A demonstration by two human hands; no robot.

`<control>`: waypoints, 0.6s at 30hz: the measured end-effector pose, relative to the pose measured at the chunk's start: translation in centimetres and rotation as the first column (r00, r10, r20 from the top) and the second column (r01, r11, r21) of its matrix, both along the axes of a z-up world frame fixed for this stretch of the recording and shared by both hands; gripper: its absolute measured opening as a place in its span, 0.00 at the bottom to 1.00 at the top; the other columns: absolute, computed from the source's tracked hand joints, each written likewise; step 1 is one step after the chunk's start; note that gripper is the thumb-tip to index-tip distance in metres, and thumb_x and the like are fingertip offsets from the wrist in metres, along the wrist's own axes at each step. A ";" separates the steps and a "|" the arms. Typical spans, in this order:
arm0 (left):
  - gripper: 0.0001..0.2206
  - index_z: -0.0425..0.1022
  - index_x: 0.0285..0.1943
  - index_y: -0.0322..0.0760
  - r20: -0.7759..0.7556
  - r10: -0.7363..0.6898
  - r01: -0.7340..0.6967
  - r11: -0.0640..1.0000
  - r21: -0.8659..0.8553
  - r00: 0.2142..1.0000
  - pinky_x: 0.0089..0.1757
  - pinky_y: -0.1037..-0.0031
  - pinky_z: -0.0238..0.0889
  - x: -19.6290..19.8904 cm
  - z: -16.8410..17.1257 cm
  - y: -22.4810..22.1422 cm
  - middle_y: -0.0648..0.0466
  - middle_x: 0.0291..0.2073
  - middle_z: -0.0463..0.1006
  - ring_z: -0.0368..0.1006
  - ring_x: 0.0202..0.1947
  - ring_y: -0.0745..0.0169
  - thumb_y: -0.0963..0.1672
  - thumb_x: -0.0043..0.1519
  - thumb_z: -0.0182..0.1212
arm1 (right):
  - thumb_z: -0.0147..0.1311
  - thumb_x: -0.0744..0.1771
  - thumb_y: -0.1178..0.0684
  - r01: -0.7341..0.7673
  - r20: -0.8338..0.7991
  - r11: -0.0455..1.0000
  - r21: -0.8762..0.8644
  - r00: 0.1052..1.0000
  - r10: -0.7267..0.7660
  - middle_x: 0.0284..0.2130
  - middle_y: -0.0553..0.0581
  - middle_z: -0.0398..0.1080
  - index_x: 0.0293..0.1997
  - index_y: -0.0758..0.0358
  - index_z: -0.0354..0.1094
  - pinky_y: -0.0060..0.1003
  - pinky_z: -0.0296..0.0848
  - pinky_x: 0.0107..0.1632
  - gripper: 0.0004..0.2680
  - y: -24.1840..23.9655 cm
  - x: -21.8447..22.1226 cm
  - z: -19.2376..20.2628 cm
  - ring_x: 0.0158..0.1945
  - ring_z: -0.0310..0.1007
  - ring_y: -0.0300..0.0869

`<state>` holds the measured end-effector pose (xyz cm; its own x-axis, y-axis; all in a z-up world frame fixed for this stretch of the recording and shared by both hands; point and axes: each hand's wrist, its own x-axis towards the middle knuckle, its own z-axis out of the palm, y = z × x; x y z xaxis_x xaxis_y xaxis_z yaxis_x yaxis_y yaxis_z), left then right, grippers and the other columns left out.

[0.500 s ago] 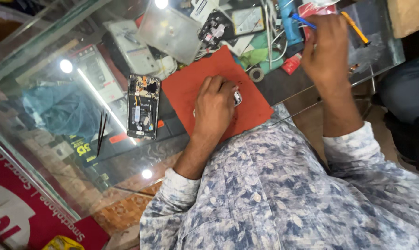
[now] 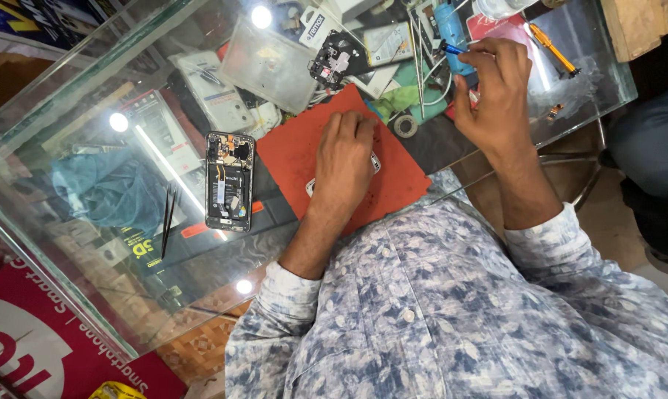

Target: The person disassembles a white feature phone using a blue screwdriver and a black prying tool. They remove the back cover, battery, and keypad, then place the components on a red mat on a glass workbench.

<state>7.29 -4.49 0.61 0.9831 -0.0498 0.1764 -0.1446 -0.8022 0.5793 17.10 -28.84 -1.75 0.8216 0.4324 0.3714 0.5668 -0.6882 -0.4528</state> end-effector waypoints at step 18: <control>0.33 0.70 0.67 0.31 -0.241 -0.024 0.041 0.997 0.068 0.970 0.50 0.57 0.66 -6.0 4.5 4.3 0.45 0.53 0.72 0.70 0.53 0.44 0.46 0.51 0.76 | 0.63 0.67 0.67 -0.033 0.057 0.986 0.166 0.998 0.023 0.52 0.62 0.70 0.53 0.68 0.70 0.46 0.68 0.61 0.11 1.9 -1.5 6.0 0.56 0.70 0.54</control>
<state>1.30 -0.22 5.12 0.9938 -0.0863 -0.0698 -0.0349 -0.8401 0.5413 15.57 -26.91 4.28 0.7866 0.3832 0.4841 0.6118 -0.5893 -0.5276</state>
